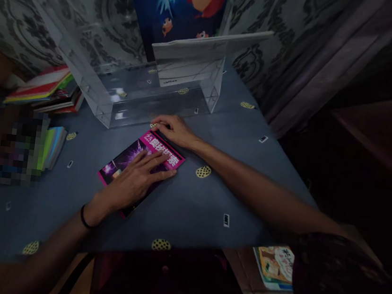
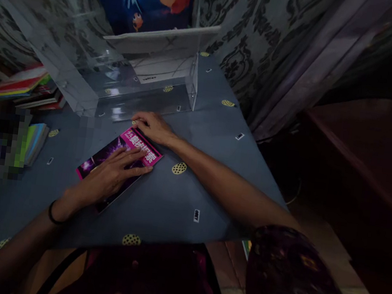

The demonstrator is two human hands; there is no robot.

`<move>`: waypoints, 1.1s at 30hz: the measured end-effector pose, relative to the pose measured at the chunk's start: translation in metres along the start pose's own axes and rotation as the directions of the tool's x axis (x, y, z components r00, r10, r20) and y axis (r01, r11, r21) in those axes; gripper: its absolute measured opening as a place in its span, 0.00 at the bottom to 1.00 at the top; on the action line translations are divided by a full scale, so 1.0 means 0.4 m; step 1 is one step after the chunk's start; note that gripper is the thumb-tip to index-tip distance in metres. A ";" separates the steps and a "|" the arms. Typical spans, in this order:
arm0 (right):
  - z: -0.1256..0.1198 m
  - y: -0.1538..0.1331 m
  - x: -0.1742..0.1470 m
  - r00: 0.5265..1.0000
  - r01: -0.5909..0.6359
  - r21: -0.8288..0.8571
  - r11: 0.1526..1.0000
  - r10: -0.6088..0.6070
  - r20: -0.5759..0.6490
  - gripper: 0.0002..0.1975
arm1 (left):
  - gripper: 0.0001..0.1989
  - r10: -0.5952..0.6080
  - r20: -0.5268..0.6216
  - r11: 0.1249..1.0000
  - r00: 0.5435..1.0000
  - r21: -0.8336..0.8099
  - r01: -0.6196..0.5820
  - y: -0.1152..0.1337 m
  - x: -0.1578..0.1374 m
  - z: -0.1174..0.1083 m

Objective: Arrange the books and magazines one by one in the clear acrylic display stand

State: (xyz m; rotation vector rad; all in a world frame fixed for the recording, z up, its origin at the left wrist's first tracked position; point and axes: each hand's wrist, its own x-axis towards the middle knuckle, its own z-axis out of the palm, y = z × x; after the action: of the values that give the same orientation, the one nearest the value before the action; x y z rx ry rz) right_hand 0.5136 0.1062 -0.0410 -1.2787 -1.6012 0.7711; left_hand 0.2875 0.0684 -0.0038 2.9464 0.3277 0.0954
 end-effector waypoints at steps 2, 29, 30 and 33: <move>0.000 0.002 0.001 1.000 0.006 0.000 1.000 -0.006 0.004 0.14 | 0.29 0.009 0.007 1.000 1.000 0.006 -0.009 0.008 -0.020 -0.007; -0.001 0.009 -0.013 1.000 0.025 -0.035 0.999 -0.024 0.017 0.13 | 0.20 -0.041 -0.132 0.964 0.990 -0.265 0.005 0.015 -0.289 -0.016; -0.003 0.006 -0.016 0.999 0.026 -0.034 0.999 -0.025 0.024 0.13 | 0.21 -0.050 -0.136 0.960 0.989 -0.280 0.010 0.012 -0.292 -0.022; -0.008 -0.009 -0.030 0.997 0.042 -0.036 0.998 -0.040 0.059 0.13 | 0.20 -0.124 -0.184 0.951 0.975 -0.303 0.063 -0.008 -0.295 -0.038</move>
State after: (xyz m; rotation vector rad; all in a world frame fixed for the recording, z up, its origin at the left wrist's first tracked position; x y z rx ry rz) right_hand 0.5157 0.0936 -0.0399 -1.2563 -1.6905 0.7626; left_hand 0.1707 0.0477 0.0051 2.6232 0.4394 0.3956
